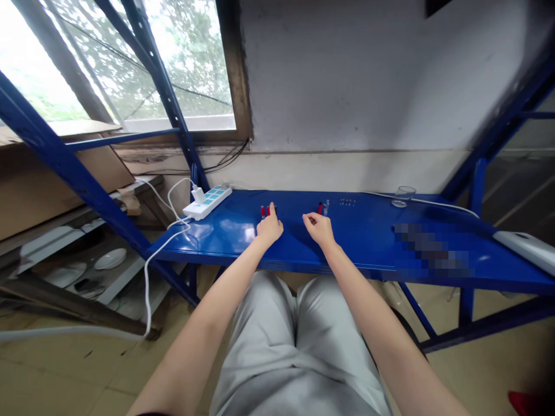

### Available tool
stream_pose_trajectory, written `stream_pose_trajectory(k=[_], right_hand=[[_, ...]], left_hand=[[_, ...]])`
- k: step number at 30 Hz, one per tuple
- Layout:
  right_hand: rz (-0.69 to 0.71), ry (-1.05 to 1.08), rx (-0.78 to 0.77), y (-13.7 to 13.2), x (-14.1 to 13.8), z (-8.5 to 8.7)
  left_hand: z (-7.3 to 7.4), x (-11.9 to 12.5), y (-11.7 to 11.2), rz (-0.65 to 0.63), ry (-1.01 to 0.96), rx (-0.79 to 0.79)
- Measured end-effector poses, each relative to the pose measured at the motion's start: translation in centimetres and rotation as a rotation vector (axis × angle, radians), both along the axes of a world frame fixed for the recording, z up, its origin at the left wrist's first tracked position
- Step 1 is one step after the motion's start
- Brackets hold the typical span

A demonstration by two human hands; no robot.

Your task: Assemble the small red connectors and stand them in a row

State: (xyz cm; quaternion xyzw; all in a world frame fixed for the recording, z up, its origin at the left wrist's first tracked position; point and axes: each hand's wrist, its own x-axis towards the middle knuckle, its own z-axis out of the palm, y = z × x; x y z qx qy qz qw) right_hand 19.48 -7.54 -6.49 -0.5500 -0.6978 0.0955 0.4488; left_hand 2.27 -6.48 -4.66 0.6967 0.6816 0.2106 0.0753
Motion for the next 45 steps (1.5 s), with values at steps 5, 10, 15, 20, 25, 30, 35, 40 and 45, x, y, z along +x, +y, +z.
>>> stream_pose_trajectory(k=[5, 10, 15, 20, 25, 30, 35, 40, 45], right_hand=[[-0.003, -0.017, -0.016, 0.1, -0.1, -0.1], [0.026, 0.001, 0.02, 0.2, 0.0, -0.3], [0.039, 0.032, 0.06, 0.5, 0.0, -0.7], [0.062, 0.072, 0.094, 0.6, 0.0, -0.9], [0.058, 0.078, 0.107, 0.7, 0.0, -0.9], [0.042, 0.077, 0.118, 0.9, 0.0, -1.0], [0.038, 0.152, 0.127, 1.1, 0.0, -1.0], [0.067, 0.195, 0.074, 1.1, 0.0, -1.0], [0.08, 0.171, 0.005, 1.1, 0.0, -1.1]], left_hand=[[-0.2, 0.4, 0.7, 0.012, 0.017, 0.008], [-0.2, 0.7, 1.3, 0.036, 0.022, 0.027], [-0.4, 0.9, 1.7, 0.05, 0.058, 0.068], [-1.0, 0.8, 2.3, 0.008, 0.041, 0.146], [-1.5, 1.3, 3.1, -0.107, -0.297, 0.263], [-2.0, 2.5, 2.8, -0.237, -0.885, 0.14], [-2.0, 3.2, 1.6, -0.295, -1.178, -0.066], [-1.9, 3.0, 0.8, -0.379, -1.292, -0.14], [-1.8, 2.6, 0.3, -0.432, -1.33, -0.174]])
